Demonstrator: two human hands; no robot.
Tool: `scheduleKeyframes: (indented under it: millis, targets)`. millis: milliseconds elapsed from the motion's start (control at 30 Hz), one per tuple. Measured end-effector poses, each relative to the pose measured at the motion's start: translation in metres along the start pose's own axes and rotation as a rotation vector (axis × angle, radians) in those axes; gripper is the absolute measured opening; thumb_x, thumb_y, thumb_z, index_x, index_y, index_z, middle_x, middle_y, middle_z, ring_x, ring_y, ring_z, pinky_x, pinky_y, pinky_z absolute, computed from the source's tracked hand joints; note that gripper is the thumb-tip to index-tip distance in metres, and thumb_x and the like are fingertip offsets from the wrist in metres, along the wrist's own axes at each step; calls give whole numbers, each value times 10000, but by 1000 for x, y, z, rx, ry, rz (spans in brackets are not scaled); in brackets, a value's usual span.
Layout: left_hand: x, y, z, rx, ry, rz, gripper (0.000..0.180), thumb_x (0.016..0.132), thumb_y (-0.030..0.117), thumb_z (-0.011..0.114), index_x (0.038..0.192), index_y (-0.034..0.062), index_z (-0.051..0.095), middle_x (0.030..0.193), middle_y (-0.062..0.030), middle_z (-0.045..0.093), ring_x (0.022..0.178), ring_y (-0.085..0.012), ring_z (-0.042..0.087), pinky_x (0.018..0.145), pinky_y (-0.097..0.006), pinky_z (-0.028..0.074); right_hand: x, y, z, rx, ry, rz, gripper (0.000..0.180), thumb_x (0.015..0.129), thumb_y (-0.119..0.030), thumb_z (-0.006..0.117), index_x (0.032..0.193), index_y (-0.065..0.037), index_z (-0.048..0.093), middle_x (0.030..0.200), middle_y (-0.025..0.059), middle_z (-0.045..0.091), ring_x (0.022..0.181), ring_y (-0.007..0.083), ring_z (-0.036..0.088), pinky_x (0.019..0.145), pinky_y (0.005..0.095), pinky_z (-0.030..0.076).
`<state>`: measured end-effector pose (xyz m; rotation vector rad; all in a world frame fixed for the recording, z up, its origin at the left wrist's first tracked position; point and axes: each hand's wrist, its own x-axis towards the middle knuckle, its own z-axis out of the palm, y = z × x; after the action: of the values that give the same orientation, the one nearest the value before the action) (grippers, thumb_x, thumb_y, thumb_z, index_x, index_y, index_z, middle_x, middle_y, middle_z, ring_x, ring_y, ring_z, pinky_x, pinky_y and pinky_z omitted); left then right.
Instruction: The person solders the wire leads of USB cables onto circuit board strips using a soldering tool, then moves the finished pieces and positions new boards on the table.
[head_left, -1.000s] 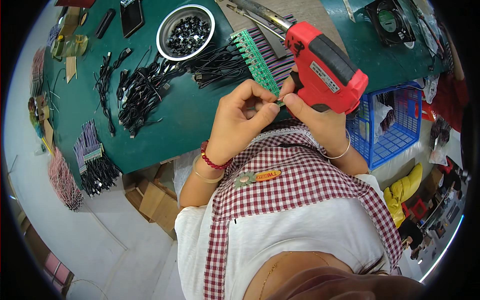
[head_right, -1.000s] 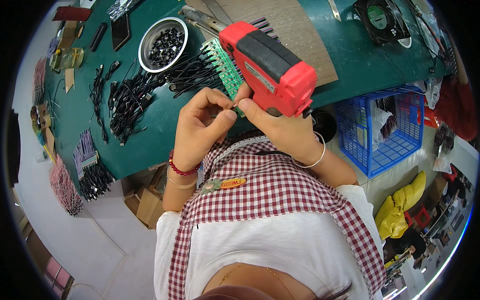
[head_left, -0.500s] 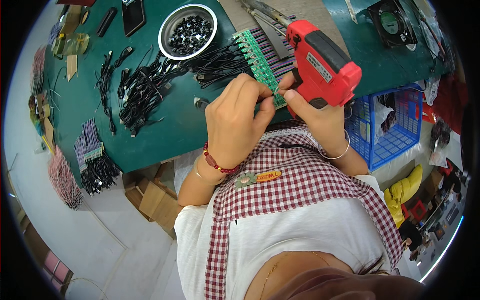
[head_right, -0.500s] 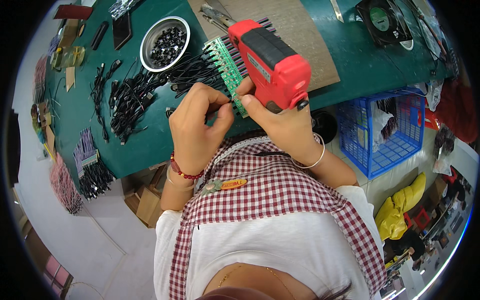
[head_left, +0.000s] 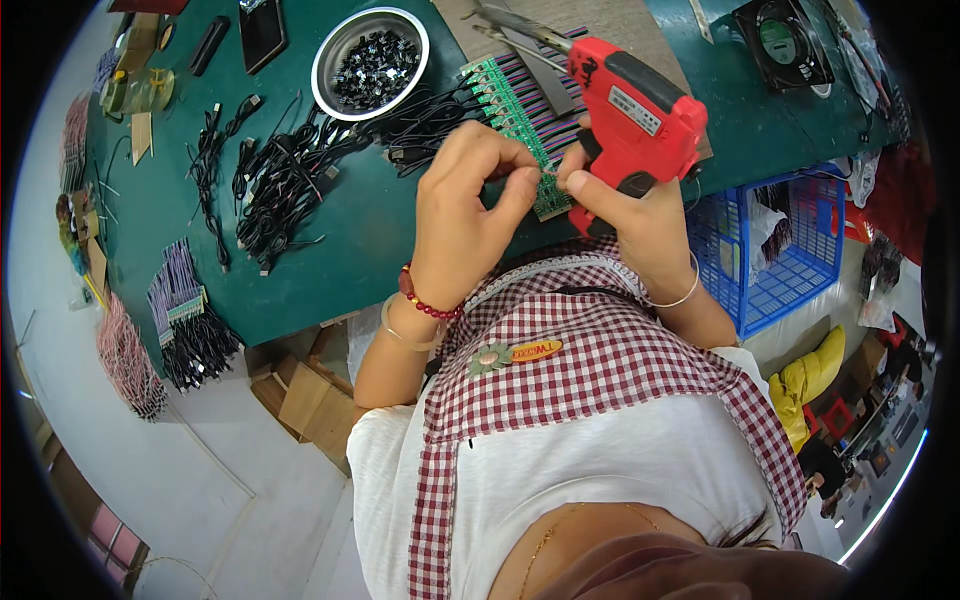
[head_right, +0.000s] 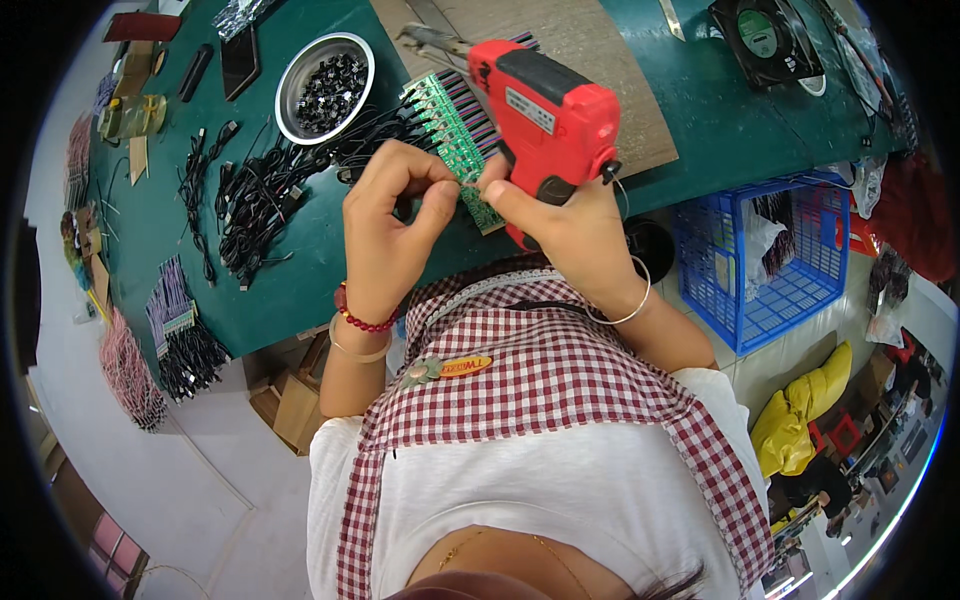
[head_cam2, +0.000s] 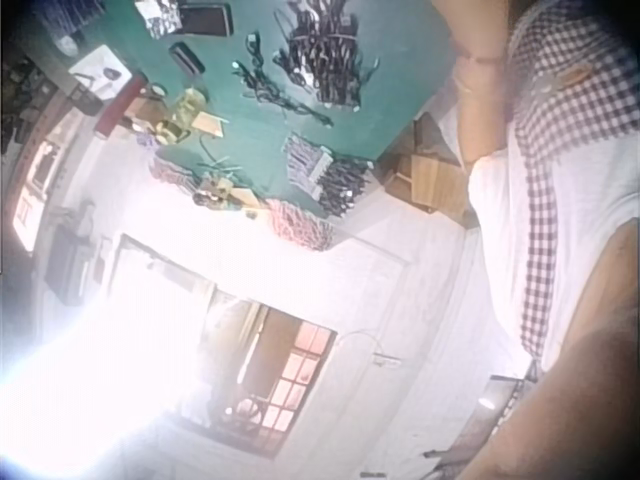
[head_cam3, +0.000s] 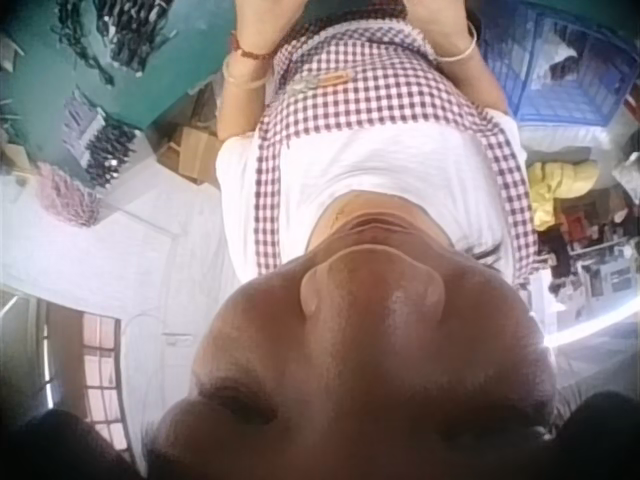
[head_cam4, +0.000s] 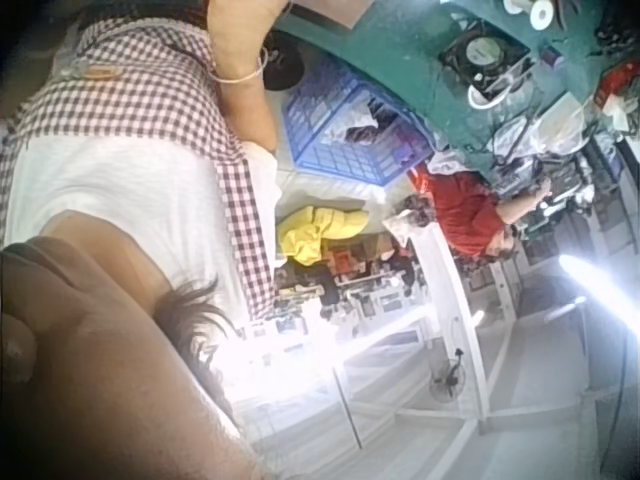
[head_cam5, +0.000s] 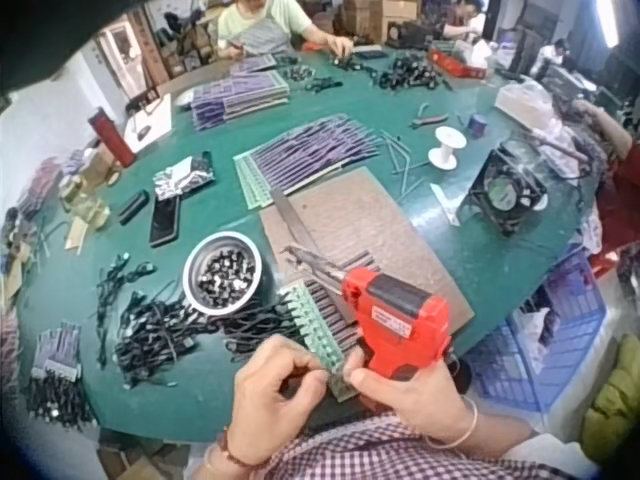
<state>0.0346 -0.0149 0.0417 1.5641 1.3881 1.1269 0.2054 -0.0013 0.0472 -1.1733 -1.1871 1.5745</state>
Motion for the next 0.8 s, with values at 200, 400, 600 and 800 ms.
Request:
scheduleKeyframes:
  millis: [200, 400, 600, 800]
  targets:
    - [18, -20, -3, 501, 49, 211, 103, 706, 21, 660, 795, 25, 609, 899, -78, 539, 850, -242, 518, 688, -327, 442, -16, 9, -25, 21, 134, -65, 123, 825, -104, 661, 865, -1, 609, 744, 6, 581, 634, 61, 527, 571, 211, 414]
    - [25, -30, -6, 606, 2, 219, 109, 708, 49, 666, 797, 29, 607, 937, -82, 549, 844, -250, 511, 713, -352, 439, -48, 27, -56, 124, 150, 34, 192, 851, -72, 620, 1003, 30, 563, 662, 14, 549, 543, 77, 499, 501, 230, 403]
    - [30, -29, -9, 635, -49, 211, 95, 704, 47, 660, 782, 30, 608, 935, -68, 548, 803, -237, 506, 707, -355, 440, -72, 65, -86, -169, 147, 24, 304, 794, -142, 717, 1046, -17, 603, 844, 20, 609, 732, 92, 566, 658, 250, 466]
    - [33, -32, -11, 635, -86, 221, 75, 712, 46, 654, 768, 29, 609, 926, -64, 543, 790, -233, 510, 702, -352, 444, -75, 66, -84, -176, 120, 45, 260, 798, -147, 716, 1007, -22, 624, 907, 28, 628, 800, 105, 577, 699, 265, 471]
